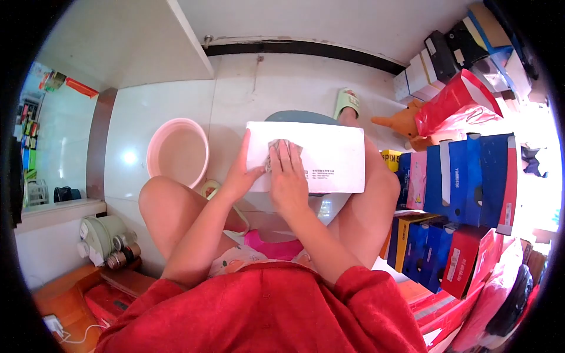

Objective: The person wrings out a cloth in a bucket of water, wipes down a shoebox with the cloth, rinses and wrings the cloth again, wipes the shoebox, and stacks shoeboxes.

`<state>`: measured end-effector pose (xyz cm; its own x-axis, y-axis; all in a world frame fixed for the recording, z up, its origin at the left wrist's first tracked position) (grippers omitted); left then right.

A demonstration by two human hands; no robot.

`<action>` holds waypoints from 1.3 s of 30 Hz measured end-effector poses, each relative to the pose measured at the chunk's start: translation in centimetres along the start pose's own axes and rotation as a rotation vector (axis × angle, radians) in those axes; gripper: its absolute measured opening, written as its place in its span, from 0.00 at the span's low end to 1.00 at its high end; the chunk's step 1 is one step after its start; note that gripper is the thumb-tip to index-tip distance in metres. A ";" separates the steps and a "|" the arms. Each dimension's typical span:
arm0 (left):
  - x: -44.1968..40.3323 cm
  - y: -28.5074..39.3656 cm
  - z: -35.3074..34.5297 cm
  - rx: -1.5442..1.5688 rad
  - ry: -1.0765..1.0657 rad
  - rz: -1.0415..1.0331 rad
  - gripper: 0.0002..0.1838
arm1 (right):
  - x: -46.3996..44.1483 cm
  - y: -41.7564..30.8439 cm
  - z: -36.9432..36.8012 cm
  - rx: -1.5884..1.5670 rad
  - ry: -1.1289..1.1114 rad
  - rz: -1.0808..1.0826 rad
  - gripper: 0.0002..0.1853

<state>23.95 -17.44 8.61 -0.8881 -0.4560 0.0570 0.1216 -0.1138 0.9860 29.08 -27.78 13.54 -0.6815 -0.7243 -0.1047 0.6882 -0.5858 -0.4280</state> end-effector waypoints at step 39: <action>0.3 0.6 0.3 -0.083 0.055 0.009 0.53 | -1.6 1.0 -0.5 -0.032 0.072 -0.031 0.30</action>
<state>23.60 -17.43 9.23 -0.8613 -0.5052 0.0552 0.1681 -0.1806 0.9691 30.70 -26.99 12.82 -0.7196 -0.6771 -0.1543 0.6587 -0.5951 -0.4604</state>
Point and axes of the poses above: each hand's wrist, its own x-axis away from the middle knuckle, its own z-axis out of the back of the hand, y = z × x, the point moved 9 cm from there along -x, towards the middle knuckle, and after that the axes turned 7 degrees about -z, right-handed, at the moved point
